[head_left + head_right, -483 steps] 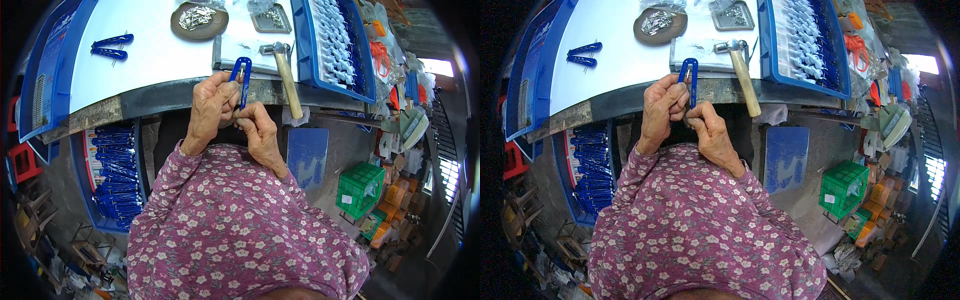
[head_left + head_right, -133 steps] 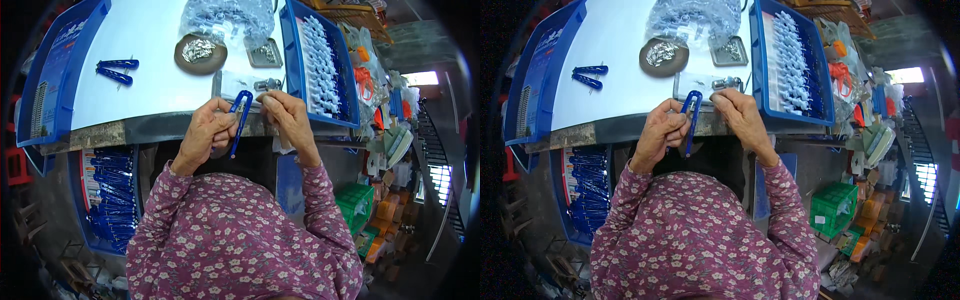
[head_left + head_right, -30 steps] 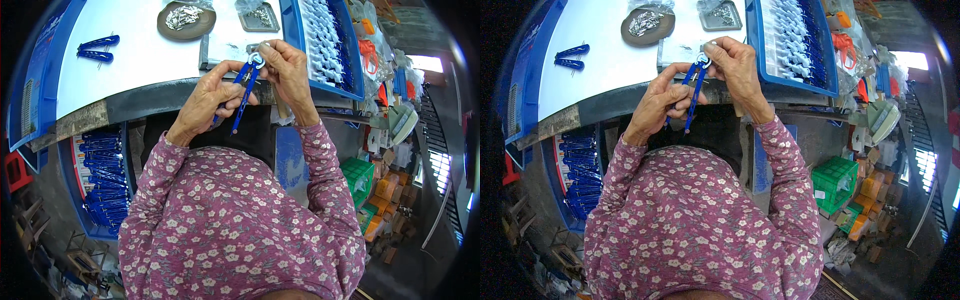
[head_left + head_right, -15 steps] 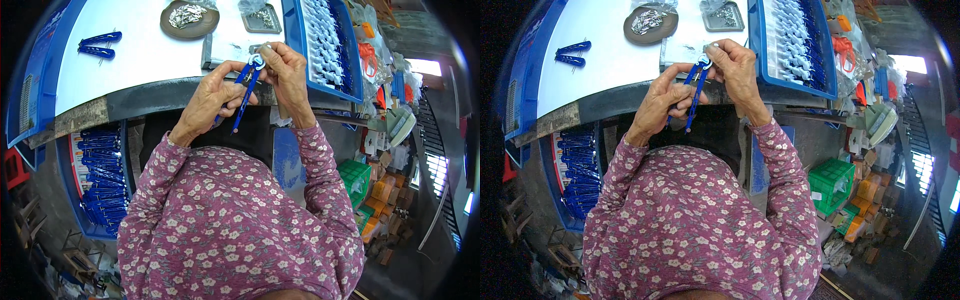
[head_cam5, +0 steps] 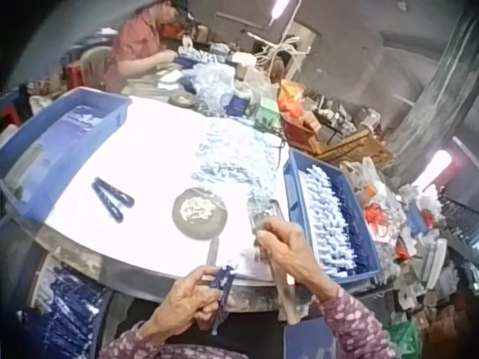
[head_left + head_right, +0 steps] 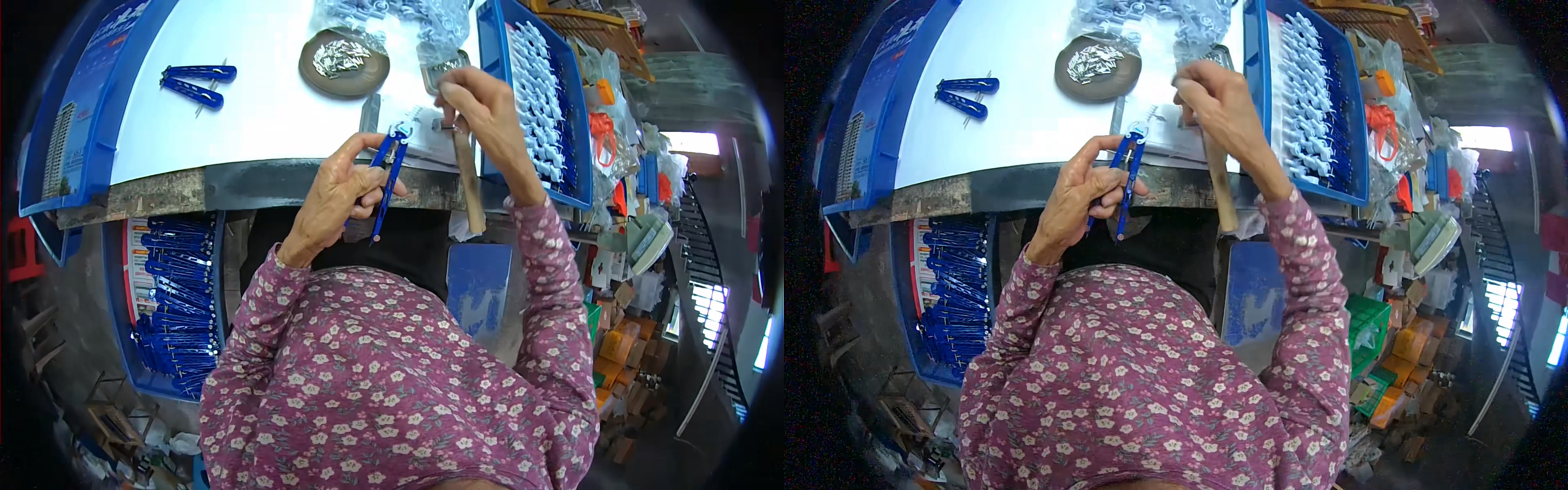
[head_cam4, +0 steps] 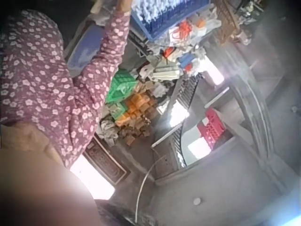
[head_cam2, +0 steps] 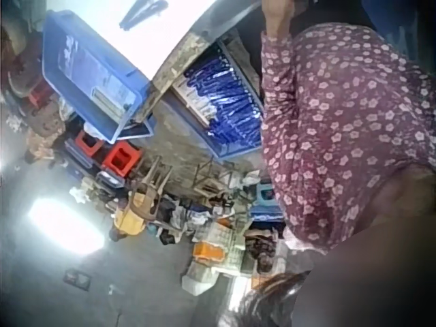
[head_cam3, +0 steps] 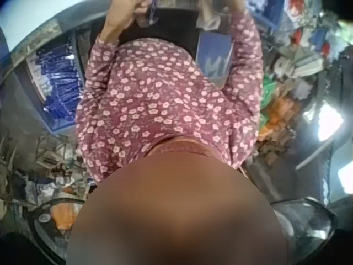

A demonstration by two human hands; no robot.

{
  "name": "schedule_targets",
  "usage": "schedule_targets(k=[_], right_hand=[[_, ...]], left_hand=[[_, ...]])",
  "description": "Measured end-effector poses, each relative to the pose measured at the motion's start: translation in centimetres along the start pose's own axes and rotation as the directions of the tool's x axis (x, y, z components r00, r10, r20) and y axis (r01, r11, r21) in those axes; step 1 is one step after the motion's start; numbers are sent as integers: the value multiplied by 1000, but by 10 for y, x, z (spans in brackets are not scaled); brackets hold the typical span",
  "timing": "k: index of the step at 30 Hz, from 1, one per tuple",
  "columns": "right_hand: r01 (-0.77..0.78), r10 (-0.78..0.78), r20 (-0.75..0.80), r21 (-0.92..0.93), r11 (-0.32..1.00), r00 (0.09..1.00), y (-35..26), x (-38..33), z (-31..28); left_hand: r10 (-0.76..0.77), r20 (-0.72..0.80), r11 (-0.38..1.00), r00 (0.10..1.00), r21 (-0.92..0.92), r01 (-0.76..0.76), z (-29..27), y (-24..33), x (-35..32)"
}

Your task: Manually assembling small blue hand tools by inserting metal components and tapping them into place with a hammer.

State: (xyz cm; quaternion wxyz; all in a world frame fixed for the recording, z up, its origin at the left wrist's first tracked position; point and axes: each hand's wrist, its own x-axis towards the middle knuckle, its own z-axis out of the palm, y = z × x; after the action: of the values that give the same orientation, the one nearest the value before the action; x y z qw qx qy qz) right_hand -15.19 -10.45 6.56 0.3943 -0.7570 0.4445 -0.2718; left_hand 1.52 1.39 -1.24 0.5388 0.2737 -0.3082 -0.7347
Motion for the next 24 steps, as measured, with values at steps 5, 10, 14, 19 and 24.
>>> schedule_targets(k=[5, 10, 14, 19, 24], right_hand=[[410, -282, 337, -410, 815, 898, 14, 71, 31], [472, -321, 359, -507, 721, 876, 43, 101, 58], [487, -308, 391, -535, 691, 867, 44, 105, 63], [531, -358, 406, -489, 692, 841, 44, 103, 65], [595, -403, 439, -551, 586, 803, 48, 106, 68]], left_hand=[[53, -87, 998, 995, -28, -56, -8, 8, -10], [68, -132, 996, 989, -55, -76, -16, 11, -15], [73, -148, 994, 986, -73, -85, -22, 16, -18], [81, -143, 992, 986, -89, -94, -26, 17, -19], [78, -145, 991, 986, -93, -92, -26, 16, -16]])
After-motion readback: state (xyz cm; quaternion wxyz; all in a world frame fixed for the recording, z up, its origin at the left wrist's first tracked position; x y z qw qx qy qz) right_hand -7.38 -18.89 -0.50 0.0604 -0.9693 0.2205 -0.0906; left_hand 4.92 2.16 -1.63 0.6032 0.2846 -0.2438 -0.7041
